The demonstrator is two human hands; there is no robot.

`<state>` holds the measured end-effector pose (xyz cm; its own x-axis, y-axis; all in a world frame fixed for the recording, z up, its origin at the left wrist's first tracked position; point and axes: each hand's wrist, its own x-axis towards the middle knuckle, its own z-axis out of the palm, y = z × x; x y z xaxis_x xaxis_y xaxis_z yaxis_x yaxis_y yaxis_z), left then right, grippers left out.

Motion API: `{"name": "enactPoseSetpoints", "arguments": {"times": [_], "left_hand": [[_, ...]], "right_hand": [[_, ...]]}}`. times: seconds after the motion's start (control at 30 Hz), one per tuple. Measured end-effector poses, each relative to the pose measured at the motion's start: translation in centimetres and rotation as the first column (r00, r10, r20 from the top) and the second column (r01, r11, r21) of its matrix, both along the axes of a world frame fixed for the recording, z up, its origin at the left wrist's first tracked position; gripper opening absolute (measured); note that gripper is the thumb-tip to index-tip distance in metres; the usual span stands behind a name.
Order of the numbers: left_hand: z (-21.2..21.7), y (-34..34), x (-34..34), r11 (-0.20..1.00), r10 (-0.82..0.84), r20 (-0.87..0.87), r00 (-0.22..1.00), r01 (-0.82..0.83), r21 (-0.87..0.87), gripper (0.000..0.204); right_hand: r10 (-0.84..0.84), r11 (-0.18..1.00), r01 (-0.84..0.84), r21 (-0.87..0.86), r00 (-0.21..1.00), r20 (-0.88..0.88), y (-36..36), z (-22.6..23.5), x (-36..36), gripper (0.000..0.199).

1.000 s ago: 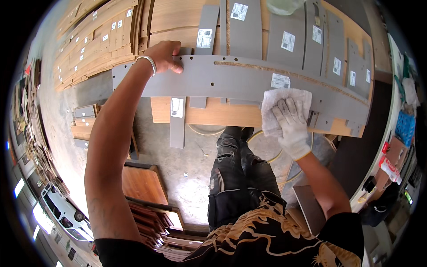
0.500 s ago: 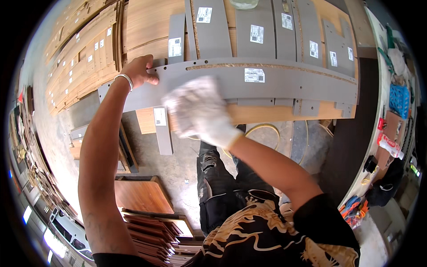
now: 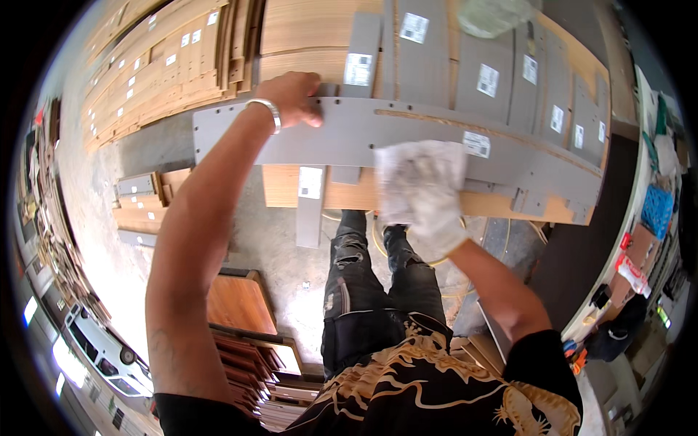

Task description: The person wipes the surface of several grey metal parts with a white cloth. They repeatedly pick up a plastic bottle, pour liquid onto the cloth, and wipe each part individually before placing it back on the workbench.

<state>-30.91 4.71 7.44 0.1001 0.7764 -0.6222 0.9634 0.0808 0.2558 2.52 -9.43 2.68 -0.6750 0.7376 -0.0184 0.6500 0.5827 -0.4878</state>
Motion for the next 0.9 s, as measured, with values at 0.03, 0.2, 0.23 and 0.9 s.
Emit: {"name": "enactPoseSetpoints", "arguments": {"times": [0.03, 0.2, 0.23, 0.9], "left_hand": [[-0.1, -0.1, 0.0, 1.000, -0.005, 0.001, 1.000, 0.005, 0.006, 0.050], [-0.3, 0.0, 0.3, 0.995, -0.090, -0.083, 0.993, 0.092, 0.026, 0.049], [-0.2, -0.3, -0.3, 0.993, -0.103, -0.120, 0.987, 0.109, 0.042, 0.049], [0.0, -3.0, 4.4, 0.955, -0.116, -0.232, 0.966, 0.173, 0.242, 0.021]], "right_hand": [[0.025, 0.996, -0.021, -0.086, 0.998, 0.051, 0.3, 0.4, -4.7, 0.074], [0.109, 0.990, -0.116, -0.079, 0.990, -0.090, -1.8, -1.3, -22.2, 0.061], [0.162, 0.980, -0.168, -0.110, 0.985, -0.066, -2.5, -1.2, -25.3, 0.058], [-0.516, -0.079, -0.721, -0.689, 0.621, -0.590, -8.2, -6.2, -35.6, 0.041]]}}
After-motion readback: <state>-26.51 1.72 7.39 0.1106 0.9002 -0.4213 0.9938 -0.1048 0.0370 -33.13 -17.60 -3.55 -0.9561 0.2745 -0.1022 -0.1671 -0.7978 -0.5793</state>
